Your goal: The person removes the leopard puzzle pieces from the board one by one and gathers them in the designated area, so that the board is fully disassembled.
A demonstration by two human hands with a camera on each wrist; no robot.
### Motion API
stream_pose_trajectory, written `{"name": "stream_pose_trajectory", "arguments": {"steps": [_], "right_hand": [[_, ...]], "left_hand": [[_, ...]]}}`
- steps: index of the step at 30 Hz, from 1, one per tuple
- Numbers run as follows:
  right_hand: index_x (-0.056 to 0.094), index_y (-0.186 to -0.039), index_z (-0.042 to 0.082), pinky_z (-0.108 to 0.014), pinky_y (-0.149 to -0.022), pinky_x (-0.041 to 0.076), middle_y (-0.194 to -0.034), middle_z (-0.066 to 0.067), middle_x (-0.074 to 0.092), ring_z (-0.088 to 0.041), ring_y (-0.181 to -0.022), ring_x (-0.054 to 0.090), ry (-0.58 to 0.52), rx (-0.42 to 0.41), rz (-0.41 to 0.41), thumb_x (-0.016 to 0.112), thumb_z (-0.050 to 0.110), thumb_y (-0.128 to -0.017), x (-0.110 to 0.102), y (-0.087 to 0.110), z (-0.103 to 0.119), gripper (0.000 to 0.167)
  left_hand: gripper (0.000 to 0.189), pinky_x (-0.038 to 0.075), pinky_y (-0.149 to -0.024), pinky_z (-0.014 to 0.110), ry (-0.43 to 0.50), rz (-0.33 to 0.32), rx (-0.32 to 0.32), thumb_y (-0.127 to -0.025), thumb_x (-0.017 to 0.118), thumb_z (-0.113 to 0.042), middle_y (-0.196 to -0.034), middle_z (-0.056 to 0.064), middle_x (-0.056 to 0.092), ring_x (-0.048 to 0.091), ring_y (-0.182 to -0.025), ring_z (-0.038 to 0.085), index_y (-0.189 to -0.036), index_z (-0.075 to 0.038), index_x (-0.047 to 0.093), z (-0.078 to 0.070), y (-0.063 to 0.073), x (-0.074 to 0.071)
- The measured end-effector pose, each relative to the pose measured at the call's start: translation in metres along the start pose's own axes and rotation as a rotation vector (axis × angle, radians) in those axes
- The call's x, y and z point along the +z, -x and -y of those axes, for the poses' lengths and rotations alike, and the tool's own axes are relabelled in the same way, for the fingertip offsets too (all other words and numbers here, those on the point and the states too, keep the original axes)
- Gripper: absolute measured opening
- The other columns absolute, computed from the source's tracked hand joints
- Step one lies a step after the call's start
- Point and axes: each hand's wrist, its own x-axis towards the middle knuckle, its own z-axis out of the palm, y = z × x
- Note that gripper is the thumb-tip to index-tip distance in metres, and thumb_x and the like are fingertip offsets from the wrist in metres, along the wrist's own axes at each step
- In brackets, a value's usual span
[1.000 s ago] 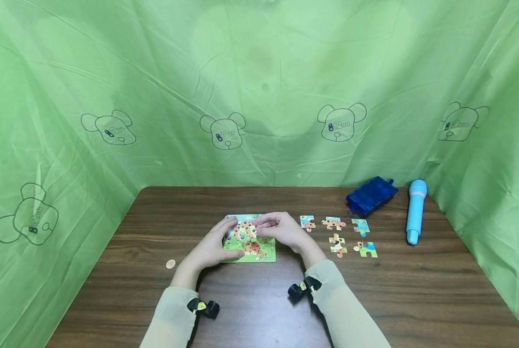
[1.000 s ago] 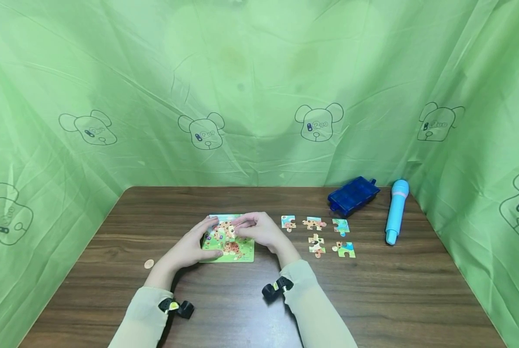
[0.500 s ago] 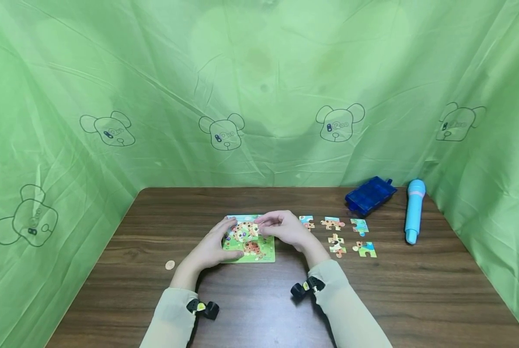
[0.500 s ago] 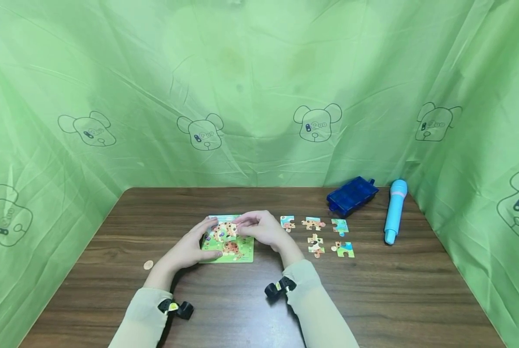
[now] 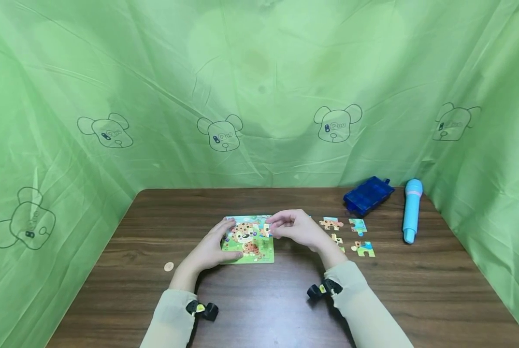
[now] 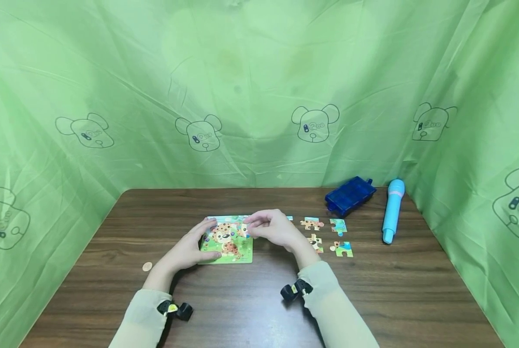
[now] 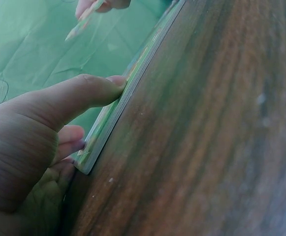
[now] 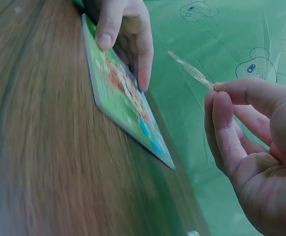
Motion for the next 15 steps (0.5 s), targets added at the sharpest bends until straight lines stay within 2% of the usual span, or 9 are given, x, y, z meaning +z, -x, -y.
{"name": "stream_pose_trajectory", "arguments": {"steps": [5,9,10,15], "right_hand": [[0.078,-0.125,0.001,-0.048,-0.088,0.066,-0.105,-0.014,0.079,-0.022,-0.089,0.077,0.05,-0.014,-0.001,0.08,0.006,-0.098,-0.018,0.014,0.0,0.028],[0.079,-0.125,0.004,-0.053,-0.087,0.065,-0.106,-0.013,0.079,-0.028,-0.09,0.077,0.093,-0.009,-0.013,0.081,0.01,-0.099,-0.034,0.027,0.0,0.027],[0.078,-0.125,0.004,-0.053,-0.087,0.065,-0.106,-0.013,0.079,-0.032,-0.091,0.078,0.104,-0.008,-0.014,0.081,0.011,-0.1,-0.038,0.03,0.001,0.027],[0.077,-0.127,0.001,-0.045,-0.086,0.066,-0.107,-0.015,0.079,-0.034,-0.093,0.078,0.141,-0.009,-0.03,0.08,0.009,-0.099,-0.058,0.044,-0.004,0.029]], "left_hand": [[0.103,0.029,-0.128,0.066,-0.005,0.001,-0.005,-0.087,0.094,-0.044,-0.178,0.01,0.032,0.017,-0.168,0.034,-0.168,-0.009,0.042,0.001,0.0,0.001],[0.103,0.029,-0.128,0.066,-0.004,-0.001,-0.005,-0.087,0.094,-0.044,-0.178,0.01,0.032,0.017,-0.168,0.034,-0.168,-0.009,0.042,0.002,0.0,0.001],[0.103,0.029,-0.128,0.066,-0.002,-0.001,-0.004,-0.087,0.094,-0.044,-0.178,0.01,0.032,0.016,-0.168,0.034,-0.168,-0.009,0.042,0.002,0.0,0.001],[0.103,0.027,-0.129,0.066,0.002,0.0,-0.008,-0.087,0.094,-0.043,-0.178,0.009,0.032,0.016,-0.168,0.033,-0.168,-0.01,0.042,0.001,0.0,0.001]]}}
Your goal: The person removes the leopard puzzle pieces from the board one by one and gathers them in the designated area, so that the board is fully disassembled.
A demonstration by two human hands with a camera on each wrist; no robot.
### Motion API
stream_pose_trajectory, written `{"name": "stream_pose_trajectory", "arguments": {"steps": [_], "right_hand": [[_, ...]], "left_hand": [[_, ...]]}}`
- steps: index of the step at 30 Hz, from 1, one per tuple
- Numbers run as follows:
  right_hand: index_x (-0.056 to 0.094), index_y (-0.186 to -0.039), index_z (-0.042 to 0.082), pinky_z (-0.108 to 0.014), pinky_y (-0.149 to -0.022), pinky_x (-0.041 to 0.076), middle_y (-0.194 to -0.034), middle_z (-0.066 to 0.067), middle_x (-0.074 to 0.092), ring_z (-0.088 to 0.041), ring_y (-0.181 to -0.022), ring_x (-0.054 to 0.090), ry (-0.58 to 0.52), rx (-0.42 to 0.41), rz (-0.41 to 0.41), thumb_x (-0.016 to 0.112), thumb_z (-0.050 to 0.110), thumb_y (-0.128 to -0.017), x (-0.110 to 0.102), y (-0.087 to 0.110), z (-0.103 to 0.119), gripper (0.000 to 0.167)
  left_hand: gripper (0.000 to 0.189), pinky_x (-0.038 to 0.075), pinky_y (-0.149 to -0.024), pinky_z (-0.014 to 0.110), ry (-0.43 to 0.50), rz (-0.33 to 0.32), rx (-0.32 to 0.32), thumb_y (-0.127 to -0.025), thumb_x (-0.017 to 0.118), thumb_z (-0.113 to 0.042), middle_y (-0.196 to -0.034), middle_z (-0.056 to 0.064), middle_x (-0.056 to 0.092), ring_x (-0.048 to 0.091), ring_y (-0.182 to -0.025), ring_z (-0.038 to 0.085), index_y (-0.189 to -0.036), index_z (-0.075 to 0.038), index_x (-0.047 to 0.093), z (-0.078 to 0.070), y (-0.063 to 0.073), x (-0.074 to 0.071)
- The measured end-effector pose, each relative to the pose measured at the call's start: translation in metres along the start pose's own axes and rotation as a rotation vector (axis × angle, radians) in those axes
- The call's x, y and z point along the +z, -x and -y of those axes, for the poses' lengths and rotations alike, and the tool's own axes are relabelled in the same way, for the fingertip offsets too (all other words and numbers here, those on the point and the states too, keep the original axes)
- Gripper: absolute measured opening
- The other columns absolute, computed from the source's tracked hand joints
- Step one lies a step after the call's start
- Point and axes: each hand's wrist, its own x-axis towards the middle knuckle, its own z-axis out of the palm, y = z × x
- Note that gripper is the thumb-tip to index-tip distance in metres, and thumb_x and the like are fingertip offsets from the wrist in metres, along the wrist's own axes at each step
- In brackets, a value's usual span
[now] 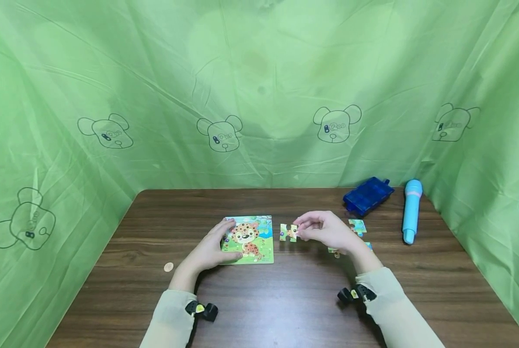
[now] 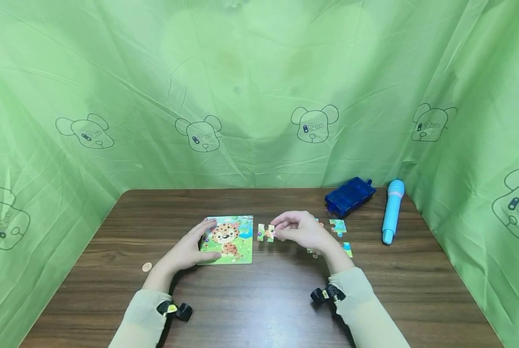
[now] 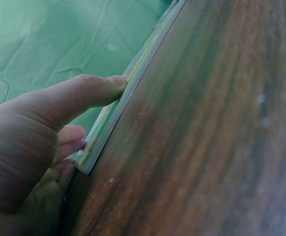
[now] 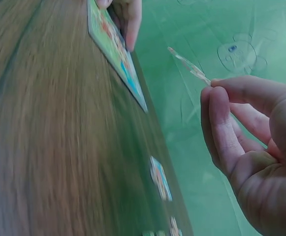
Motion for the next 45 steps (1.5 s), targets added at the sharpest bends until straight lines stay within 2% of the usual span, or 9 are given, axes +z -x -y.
{"name": "stream_pose_trajectory", "arguments": {"steps": [5,9,17,24,29,37,45], "right_hand": [[0.076,-0.127,0.0,-0.045,-0.085,0.066,-0.107,-0.016,0.078,-0.032,-0.092,0.078,0.004,0.007,-0.006,0.079,0.004,-0.099,-0.016,0.009,-0.008,0.029],[0.076,-0.125,-0.003,-0.044,-0.082,0.067,-0.105,-0.018,0.078,-0.025,-0.088,0.078,0.019,-0.006,-0.001,0.079,0.002,-0.098,-0.028,0.013,-0.011,0.028],[0.076,-0.125,-0.002,-0.04,-0.084,0.067,-0.106,-0.018,0.078,-0.022,-0.09,0.077,0.045,0.031,0.037,0.078,0.004,-0.099,-0.04,0.018,-0.015,0.027],[0.071,-0.133,-0.003,-0.038,-0.082,0.065,-0.104,-0.02,0.077,-0.026,-0.09,0.076,0.033,0.022,0.088,0.074,-0.002,-0.098,-0.041,0.018,-0.024,0.035],[0.072,-0.132,-0.002,-0.036,-0.082,0.065,-0.103,-0.017,0.077,-0.021,-0.087,0.075,0.066,0.03,0.108,0.073,-0.003,-0.097,-0.04,0.018,-0.028,0.035],[0.074,-0.13,-0.002,-0.031,-0.082,0.064,-0.105,-0.015,0.077,-0.019,-0.089,0.075,0.076,0.057,0.102,0.074,-0.001,-0.098,-0.04,0.017,-0.032,0.032],[0.076,-0.123,-0.002,-0.026,-0.073,0.059,-0.1,-0.014,0.077,-0.018,-0.084,0.072,0.184,0.028,0.072,0.077,-0.002,-0.094,-0.036,0.018,-0.03,0.028]], "left_hand": [[0.103,0.027,-0.129,0.066,0.0,0.002,0.0,-0.087,0.094,-0.044,-0.178,0.01,0.032,0.016,-0.168,0.034,-0.169,-0.01,0.042,0.0,0.0,0.0],[0.102,0.028,-0.129,0.066,0.004,-0.001,0.004,-0.087,0.093,-0.044,-0.178,0.01,0.032,0.016,-0.168,0.034,-0.168,-0.01,0.043,-0.001,0.0,-0.001],[0.103,0.028,-0.129,0.065,-0.011,-0.007,0.007,-0.086,0.094,-0.044,-0.178,0.01,0.032,0.017,-0.168,0.033,-0.168,-0.009,0.043,0.0,0.0,-0.001],[0.102,0.027,-0.129,0.065,-0.01,0.002,-0.005,-0.087,0.093,-0.046,-0.179,0.008,0.032,0.016,-0.168,0.032,-0.169,-0.011,0.042,0.001,-0.001,0.0],[0.102,0.027,-0.129,0.065,-0.014,0.002,-0.005,-0.087,0.093,-0.046,-0.178,0.008,0.032,0.016,-0.168,0.032,-0.169,-0.011,0.043,0.002,-0.001,0.001],[0.102,0.026,-0.129,0.065,-0.009,0.002,0.001,-0.087,0.093,-0.046,-0.178,0.008,0.032,0.016,-0.168,0.032,-0.168,-0.011,0.043,0.004,-0.001,0.001],[0.102,0.027,-0.129,0.065,-0.014,-0.003,0.009,-0.086,0.094,-0.046,-0.178,0.008,0.033,0.017,-0.168,0.033,-0.167,-0.01,0.044,0.004,-0.002,0.002]]}}
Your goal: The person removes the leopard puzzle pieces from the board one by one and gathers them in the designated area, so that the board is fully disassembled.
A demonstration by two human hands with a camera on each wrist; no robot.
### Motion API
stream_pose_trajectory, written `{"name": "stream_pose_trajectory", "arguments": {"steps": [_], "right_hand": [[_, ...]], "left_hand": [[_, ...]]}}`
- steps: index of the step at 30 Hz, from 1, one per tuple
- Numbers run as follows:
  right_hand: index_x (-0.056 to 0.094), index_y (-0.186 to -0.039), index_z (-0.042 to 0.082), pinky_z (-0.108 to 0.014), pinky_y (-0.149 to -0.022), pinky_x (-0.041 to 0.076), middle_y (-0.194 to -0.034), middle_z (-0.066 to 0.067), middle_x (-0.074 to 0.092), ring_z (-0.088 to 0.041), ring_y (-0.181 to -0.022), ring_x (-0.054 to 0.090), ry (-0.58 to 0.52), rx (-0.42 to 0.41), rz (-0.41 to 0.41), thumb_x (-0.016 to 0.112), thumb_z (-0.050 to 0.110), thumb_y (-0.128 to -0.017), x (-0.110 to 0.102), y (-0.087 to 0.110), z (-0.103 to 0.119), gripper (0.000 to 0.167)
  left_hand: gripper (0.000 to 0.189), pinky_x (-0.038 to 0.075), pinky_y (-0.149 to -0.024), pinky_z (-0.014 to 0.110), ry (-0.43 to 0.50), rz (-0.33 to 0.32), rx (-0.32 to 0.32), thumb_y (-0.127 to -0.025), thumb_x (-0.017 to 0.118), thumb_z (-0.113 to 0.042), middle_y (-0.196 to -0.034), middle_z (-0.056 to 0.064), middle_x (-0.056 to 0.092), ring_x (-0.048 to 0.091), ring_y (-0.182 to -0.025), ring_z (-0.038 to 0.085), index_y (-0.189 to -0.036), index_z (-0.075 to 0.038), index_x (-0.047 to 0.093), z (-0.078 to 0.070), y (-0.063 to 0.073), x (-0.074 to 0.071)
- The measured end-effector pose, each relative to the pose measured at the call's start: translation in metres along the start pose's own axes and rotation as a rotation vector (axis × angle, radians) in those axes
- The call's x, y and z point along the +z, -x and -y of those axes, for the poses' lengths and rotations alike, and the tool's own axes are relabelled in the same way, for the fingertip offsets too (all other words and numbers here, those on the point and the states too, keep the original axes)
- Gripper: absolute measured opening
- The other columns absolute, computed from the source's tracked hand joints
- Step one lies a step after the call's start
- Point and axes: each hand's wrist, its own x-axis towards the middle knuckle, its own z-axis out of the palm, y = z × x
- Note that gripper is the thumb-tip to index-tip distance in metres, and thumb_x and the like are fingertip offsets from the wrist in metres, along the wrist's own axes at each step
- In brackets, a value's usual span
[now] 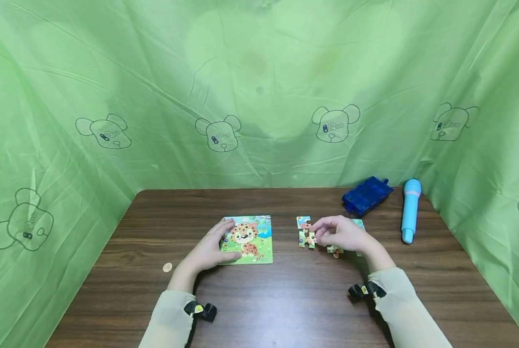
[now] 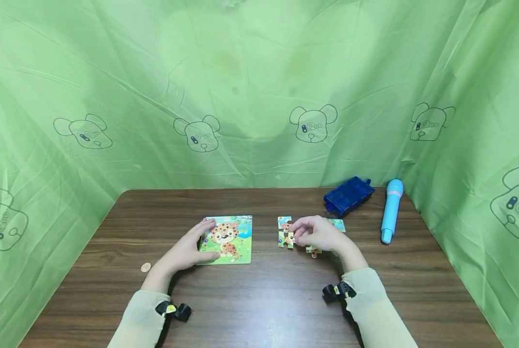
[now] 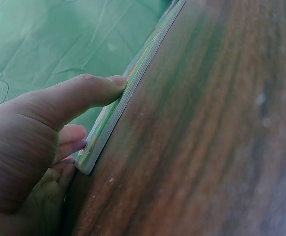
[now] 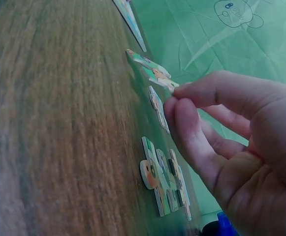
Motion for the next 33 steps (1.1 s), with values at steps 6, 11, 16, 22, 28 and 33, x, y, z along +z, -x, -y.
{"name": "stream_pose_trajectory", "arguments": {"steps": [6,11,16,22,28,33], "right_hand": [[0.076,-0.119,-0.002,-0.024,-0.072,0.057,-0.096,-0.013,0.077,-0.017,-0.082,0.07,0.061,-0.01,-0.029,0.076,-0.005,-0.091,0.003,0.001,0.007,0.028],[0.077,-0.117,0.0,-0.024,-0.072,0.057,-0.094,-0.008,0.077,-0.017,-0.081,0.07,0.115,-0.016,-0.047,0.079,-0.004,-0.091,0.003,-0.001,0.006,0.026],[0.079,-0.115,0.005,-0.025,-0.07,0.055,-0.093,-0.003,0.077,-0.014,-0.078,0.068,0.185,-0.036,-0.028,0.081,0.0,-0.093,0.002,-0.003,0.001,0.023],[0.08,-0.115,0.011,-0.026,-0.067,0.055,-0.091,0.005,0.077,-0.011,-0.076,0.066,0.24,-0.039,0.003,0.081,0.002,-0.095,0.003,-0.006,-0.004,0.022],[0.08,-0.114,0.013,-0.026,-0.064,0.053,-0.089,0.006,0.076,-0.01,-0.073,0.064,0.279,-0.059,-0.001,0.081,0.002,-0.094,0.004,-0.006,-0.003,0.022],[0.08,-0.112,0.014,-0.026,-0.063,0.053,-0.089,0.006,0.075,-0.011,-0.072,0.063,0.306,-0.056,-0.005,0.081,0.002,-0.093,0.004,-0.006,-0.002,0.023]], "left_hand": [[0.101,0.027,-0.129,0.065,0.006,0.004,-0.003,-0.086,0.093,-0.045,-0.178,0.008,0.033,0.016,-0.168,0.032,-0.168,-0.01,0.044,-0.002,0.001,0.0],[0.101,0.027,-0.129,0.065,0.003,0.003,0.0,-0.086,0.093,-0.045,-0.178,0.008,0.034,0.016,-0.168,0.033,-0.167,-0.01,0.045,-0.002,0.0,0.0],[0.101,0.027,-0.13,0.064,-0.001,0.0,0.004,-0.086,0.094,-0.045,-0.177,0.009,0.034,0.017,-0.168,0.033,-0.167,-0.009,0.045,-0.001,0.0,-0.001],[0.101,0.027,-0.129,0.064,-0.005,0.001,0.0,-0.086,0.093,-0.046,-0.177,0.009,0.035,0.017,-0.168,0.033,-0.167,-0.009,0.045,-0.002,0.0,-0.001],[0.101,0.027,-0.13,0.064,-0.01,0.005,-0.005,-0.087,0.093,-0.047,-0.177,0.008,0.035,0.017,-0.168,0.032,-0.167,-0.009,0.045,-0.002,0.0,0.0],[0.102,0.026,-0.13,0.064,-0.001,0.007,-0.008,-0.086,0.093,-0.046,-0.178,0.01,0.034,0.016,-0.168,0.033,-0.167,-0.008,0.044,-0.002,0.0,-0.001]]}}
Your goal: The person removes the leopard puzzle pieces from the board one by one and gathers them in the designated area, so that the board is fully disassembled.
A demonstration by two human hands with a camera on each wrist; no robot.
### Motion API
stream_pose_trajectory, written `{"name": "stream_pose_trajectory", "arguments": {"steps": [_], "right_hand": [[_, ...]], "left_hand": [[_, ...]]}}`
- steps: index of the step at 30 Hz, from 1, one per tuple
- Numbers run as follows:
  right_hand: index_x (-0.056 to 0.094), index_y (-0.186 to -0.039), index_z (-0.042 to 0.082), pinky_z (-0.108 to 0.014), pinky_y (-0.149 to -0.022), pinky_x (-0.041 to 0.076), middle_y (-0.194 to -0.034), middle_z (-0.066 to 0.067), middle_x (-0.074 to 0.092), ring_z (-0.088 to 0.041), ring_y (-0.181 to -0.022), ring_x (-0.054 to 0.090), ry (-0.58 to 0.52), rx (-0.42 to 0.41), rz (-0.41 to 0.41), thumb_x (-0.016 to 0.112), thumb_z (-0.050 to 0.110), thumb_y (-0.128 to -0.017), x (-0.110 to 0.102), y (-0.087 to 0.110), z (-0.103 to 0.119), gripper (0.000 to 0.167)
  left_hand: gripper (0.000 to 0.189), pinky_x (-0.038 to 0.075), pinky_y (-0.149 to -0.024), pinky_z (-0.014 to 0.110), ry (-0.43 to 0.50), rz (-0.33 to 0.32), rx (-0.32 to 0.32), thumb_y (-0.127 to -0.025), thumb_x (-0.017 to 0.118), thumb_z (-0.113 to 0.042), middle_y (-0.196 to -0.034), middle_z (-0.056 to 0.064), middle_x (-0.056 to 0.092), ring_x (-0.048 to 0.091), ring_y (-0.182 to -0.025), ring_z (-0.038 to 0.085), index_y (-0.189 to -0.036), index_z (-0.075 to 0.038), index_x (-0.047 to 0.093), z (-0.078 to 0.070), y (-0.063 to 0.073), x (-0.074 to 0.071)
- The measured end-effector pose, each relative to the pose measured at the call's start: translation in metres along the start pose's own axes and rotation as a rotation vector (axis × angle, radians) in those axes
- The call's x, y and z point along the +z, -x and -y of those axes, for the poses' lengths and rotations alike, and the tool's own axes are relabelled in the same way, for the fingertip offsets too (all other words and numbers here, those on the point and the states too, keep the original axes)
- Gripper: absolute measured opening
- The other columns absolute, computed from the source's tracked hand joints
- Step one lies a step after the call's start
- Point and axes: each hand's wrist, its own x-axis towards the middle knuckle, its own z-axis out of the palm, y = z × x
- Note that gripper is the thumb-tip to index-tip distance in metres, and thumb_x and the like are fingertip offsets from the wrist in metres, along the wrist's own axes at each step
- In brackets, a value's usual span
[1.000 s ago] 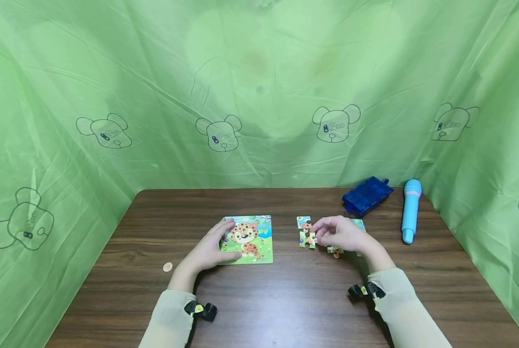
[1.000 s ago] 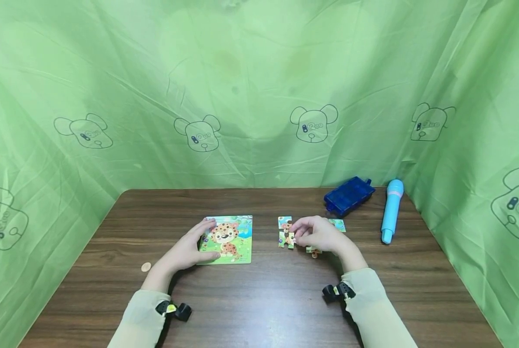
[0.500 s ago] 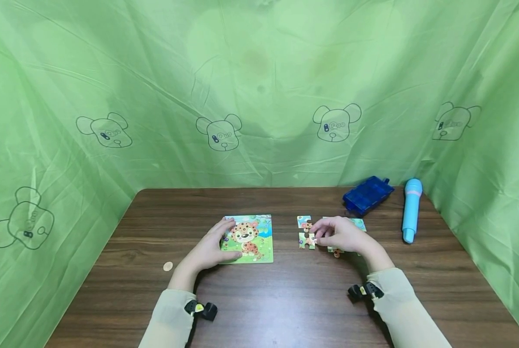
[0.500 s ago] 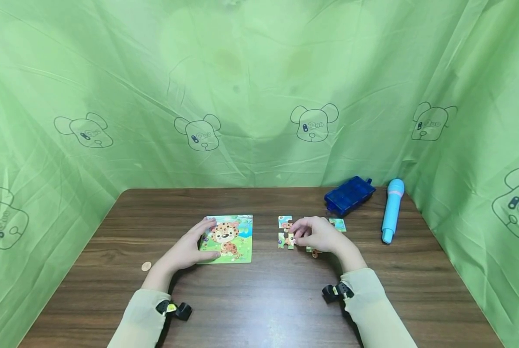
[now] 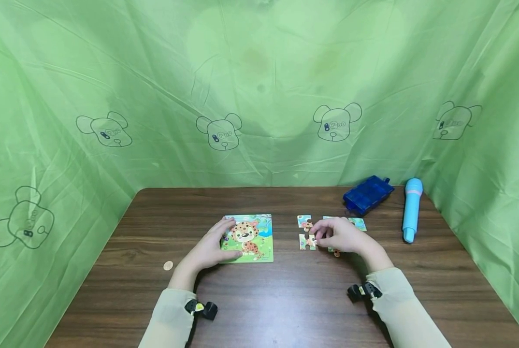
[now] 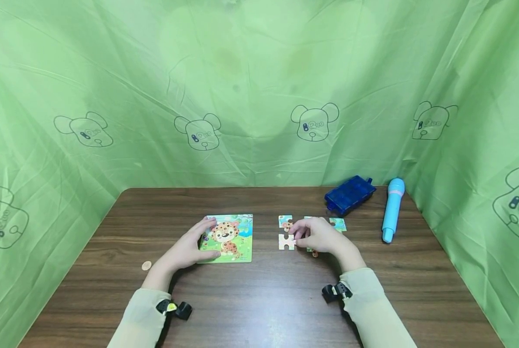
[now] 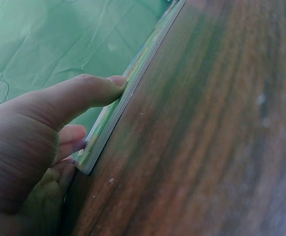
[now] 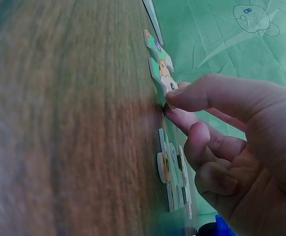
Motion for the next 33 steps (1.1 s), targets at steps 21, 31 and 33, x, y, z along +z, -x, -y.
{"name": "stream_pose_trajectory", "arguments": {"steps": [21,31,33], "right_hand": [[0.084,-0.115,0.013,-0.028,-0.056,0.054,-0.096,0.002,0.071,-0.011,-0.064,0.06,-0.024,0.061,0.019,0.086,0.006,-0.091,0.0018,-0.0014,0.0005,0.025],[0.084,-0.115,0.012,-0.026,-0.064,0.053,-0.093,0.007,0.07,-0.009,-0.068,0.06,-0.009,0.042,0.017,0.086,0.006,-0.091,0.0011,-0.0006,0.001,0.024],[0.084,-0.114,0.012,-0.026,-0.064,0.053,-0.093,0.008,0.069,-0.009,-0.068,0.06,-0.007,0.044,0.017,0.085,0.005,-0.091,0.001,-0.0003,0.0014,0.024]], "left_hand": [[0.101,0.025,-0.13,0.065,-0.01,0.0,-0.006,-0.087,0.093,-0.047,-0.178,0.008,0.033,0.016,-0.168,0.033,-0.168,-0.01,0.044,-0.0005,0.0009,-0.0007],[0.101,0.024,-0.131,0.061,-0.013,0.006,-0.005,-0.087,0.092,-0.047,-0.178,0.006,0.033,0.015,-0.169,0.03,-0.168,-0.011,0.043,-0.0002,0.0003,-0.0008],[0.101,0.023,-0.131,0.061,-0.014,0.007,-0.006,-0.087,0.093,-0.047,-0.178,0.006,0.033,0.015,-0.169,0.03,-0.168,-0.011,0.043,-0.0004,0.0003,-0.0009]]}}
